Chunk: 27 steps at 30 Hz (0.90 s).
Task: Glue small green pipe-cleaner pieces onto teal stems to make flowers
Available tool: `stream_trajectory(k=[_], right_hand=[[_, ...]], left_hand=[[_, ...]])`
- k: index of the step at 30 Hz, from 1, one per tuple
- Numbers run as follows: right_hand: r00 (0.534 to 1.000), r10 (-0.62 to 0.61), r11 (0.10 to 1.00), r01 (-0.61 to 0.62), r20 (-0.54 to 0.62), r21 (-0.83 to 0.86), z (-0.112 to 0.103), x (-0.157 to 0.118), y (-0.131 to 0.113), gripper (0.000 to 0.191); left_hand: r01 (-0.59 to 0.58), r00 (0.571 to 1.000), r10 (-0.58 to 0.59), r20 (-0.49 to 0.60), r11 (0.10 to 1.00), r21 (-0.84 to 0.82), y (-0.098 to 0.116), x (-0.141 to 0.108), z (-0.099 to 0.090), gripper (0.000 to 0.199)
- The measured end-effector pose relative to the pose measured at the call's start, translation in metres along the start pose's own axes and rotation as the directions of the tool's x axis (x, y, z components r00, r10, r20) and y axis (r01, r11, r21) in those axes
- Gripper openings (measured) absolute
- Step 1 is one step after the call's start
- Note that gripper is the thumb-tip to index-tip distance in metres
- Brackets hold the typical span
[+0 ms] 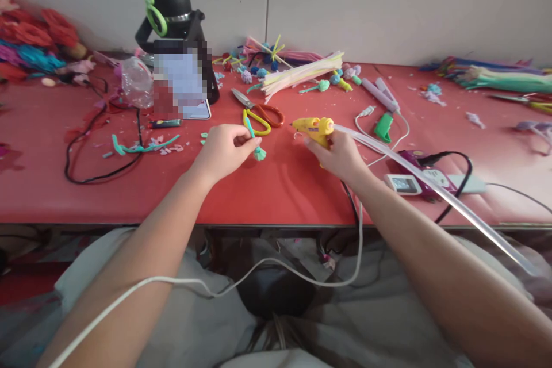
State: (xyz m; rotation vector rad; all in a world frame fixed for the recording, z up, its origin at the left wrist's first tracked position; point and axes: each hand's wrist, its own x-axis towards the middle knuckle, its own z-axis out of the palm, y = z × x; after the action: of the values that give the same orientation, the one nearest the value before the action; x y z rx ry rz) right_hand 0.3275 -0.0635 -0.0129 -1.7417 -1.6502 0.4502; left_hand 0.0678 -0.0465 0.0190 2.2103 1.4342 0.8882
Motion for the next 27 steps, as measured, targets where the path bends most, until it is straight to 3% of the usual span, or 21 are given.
stream_trajectory(k=[4, 6, 13, 27], right_hand=[[0.991, -0.010, 0.912, -0.047, 0.137, 0.407, 0.013, 0.004, -0.006, 0.033], [0.973, -0.034, 0.867, -0.086, 0.230, 0.491, 0.015, 0.000, -0.012, 0.036], [0.922, -0.142, 0.892, -0.039, 0.361, 0.451, 0.014, -0.022, -0.026, 0.042], [0.907, -0.205, 0.917, 0.046, 0.368, 0.397, 0.016, -0.023, -0.024, 0.047]], left_hand=[[0.024, 0.999, -0.020, -0.046, 0.996, 0.083, -0.006, 0.002, -0.002, 0.032], [0.021, 0.998, -0.014, -0.068, 0.994, 0.109, -0.010, 0.003, -0.004, 0.031], [0.013, 0.995, 0.000, -0.103, 0.992, 0.127, -0.015, 0.004, -0.007, 0.030], [0.011, 0.996, 0.001, -0.089, 0.991, 0.132, -0.013, 0.004, -0.004, 0.032]])
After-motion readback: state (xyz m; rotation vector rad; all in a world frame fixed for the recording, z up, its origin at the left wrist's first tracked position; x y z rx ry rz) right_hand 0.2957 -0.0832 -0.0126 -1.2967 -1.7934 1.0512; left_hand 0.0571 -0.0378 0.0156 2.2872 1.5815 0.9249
